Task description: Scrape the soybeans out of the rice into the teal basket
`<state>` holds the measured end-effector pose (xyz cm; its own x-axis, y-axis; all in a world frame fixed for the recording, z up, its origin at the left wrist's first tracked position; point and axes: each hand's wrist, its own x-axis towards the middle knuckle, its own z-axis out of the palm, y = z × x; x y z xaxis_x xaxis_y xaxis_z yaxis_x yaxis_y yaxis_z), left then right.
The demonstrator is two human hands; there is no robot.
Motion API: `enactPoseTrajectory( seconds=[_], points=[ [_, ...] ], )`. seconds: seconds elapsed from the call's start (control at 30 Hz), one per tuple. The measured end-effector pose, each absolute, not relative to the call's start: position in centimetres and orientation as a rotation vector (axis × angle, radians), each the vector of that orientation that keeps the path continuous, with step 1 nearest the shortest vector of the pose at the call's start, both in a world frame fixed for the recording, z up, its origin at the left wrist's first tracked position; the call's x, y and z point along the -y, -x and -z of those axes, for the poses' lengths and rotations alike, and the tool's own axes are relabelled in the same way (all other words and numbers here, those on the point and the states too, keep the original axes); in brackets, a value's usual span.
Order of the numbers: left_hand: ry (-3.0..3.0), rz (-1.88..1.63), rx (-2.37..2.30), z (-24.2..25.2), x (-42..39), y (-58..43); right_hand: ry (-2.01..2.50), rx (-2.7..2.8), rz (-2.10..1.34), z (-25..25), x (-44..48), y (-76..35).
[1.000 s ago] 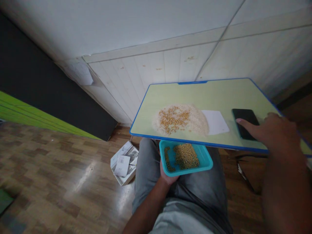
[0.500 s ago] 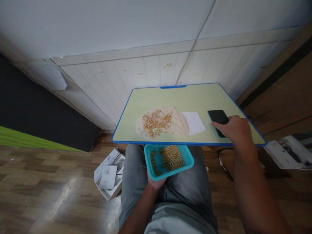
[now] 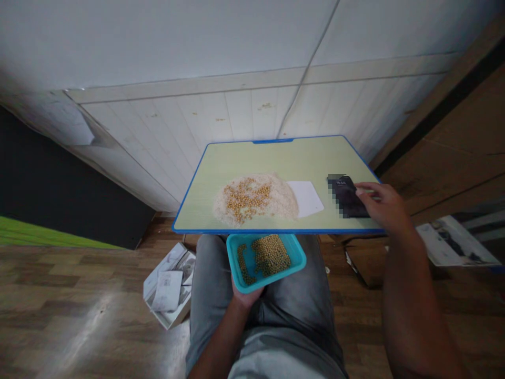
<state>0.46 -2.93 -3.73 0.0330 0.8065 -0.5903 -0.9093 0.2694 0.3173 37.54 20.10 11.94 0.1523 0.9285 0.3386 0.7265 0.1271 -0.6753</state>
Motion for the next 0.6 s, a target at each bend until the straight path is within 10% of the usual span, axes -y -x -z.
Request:
enactPoseTrajectory(
  seconds=[0.6],
  points=[
    [0.167, -1.271, -0.926, 0.4, 2.4, -1.4, 1.527, 1.567, -0.428, -11.5, -19.2, -38.7]
  ],
)
